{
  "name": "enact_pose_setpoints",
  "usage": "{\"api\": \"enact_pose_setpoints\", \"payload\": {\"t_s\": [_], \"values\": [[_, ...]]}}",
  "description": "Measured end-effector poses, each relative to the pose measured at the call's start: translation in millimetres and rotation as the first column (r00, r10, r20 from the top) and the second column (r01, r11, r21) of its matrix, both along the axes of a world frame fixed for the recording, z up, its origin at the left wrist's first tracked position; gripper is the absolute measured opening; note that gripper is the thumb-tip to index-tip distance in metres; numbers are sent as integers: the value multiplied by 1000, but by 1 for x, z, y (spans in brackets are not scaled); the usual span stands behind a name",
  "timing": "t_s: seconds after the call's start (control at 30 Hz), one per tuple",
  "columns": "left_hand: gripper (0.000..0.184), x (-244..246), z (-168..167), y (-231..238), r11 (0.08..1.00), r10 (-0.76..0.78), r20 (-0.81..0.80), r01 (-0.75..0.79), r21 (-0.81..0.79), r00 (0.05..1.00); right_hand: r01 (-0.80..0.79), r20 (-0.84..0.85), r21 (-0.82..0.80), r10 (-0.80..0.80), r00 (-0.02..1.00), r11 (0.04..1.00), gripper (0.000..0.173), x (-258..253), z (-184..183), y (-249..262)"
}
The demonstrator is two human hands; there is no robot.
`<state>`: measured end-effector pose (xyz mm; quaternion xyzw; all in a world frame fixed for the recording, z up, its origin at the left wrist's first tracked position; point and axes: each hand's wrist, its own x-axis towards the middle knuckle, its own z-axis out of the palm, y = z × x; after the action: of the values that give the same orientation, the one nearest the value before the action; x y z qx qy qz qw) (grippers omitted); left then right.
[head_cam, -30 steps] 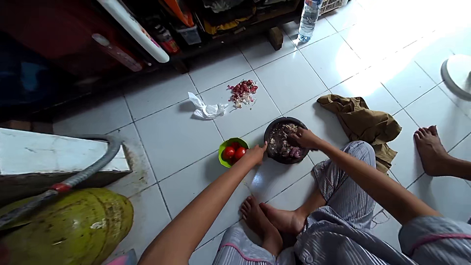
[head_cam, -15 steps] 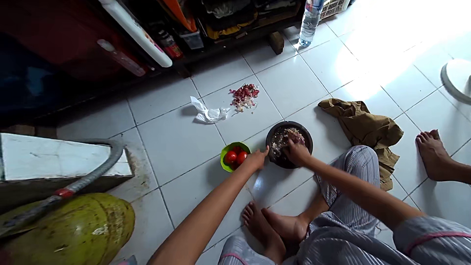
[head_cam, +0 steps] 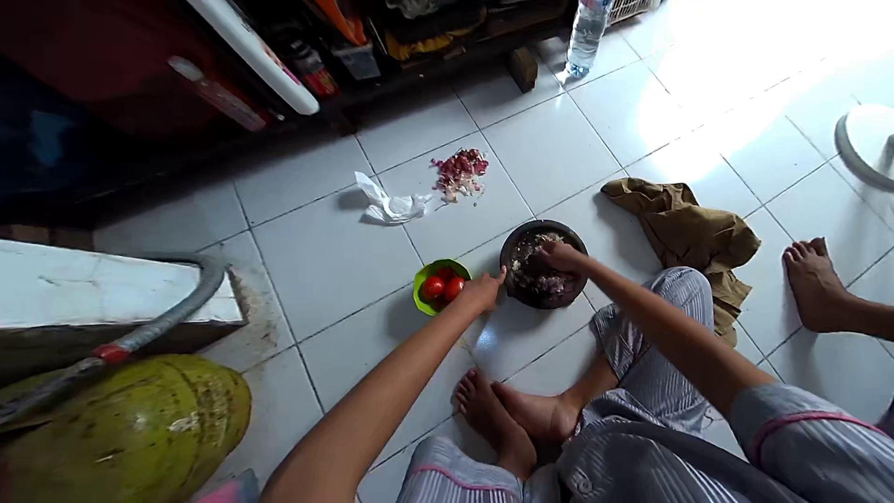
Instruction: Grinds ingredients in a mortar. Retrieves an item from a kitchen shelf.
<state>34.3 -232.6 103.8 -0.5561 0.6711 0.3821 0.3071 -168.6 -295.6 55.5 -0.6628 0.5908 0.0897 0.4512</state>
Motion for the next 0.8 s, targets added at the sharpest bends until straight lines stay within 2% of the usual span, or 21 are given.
{"api": "enact_pose_setpoints", "payload": {"t_s": [0.03,0.1,0.17,0.23,0.33,0.43,0.5,0.6,0.7,0.8], "values": [[96,-1,0,-2,1000,-11,20,12,-9,1000,-26,16,42,25,1000,999,53,-9,7,-8],[96,0,-1,-2,1000,-10,31,10,-22,999,-50,-2,15,50,999,999,50,-24,18,10],[97,1,-3,1,1000,-1,14,1,-20,1000,-103,-92,-24,100,991,994,51,-30,28,45],[98,2,-3,2,1000,5,6,-5,-5,1000,-147,-192,-65,132,972,987,52,-14,32,67],[96,1,-1,-4,1000,2,29,-2,3,1000,-152,-220,-115,124,968,982,50,18,26,36],[94,-3,0,-6,1000,-11,47,12,-14,999,-141,-143,-16,137,980,990,53,14,5,-13],[94,-3,1,-6,1000,-23,46,24,-11,999,-108,-89,-52,103,991,993,54,3,1,6],[96,1,3,-5,1000,-10,16,10,5,1000,-177,-234,-111,147,961,978,53,6,24,53],[95,0,4,-4,1000,-5,19,5,6,1000,-170,-234,-144,134,963,975,52,16,24,26],[91,-4,6,-8,1000,1,39,0,-24,999,-131,-177,-77,115,977,988,54,14,10,2]]}}
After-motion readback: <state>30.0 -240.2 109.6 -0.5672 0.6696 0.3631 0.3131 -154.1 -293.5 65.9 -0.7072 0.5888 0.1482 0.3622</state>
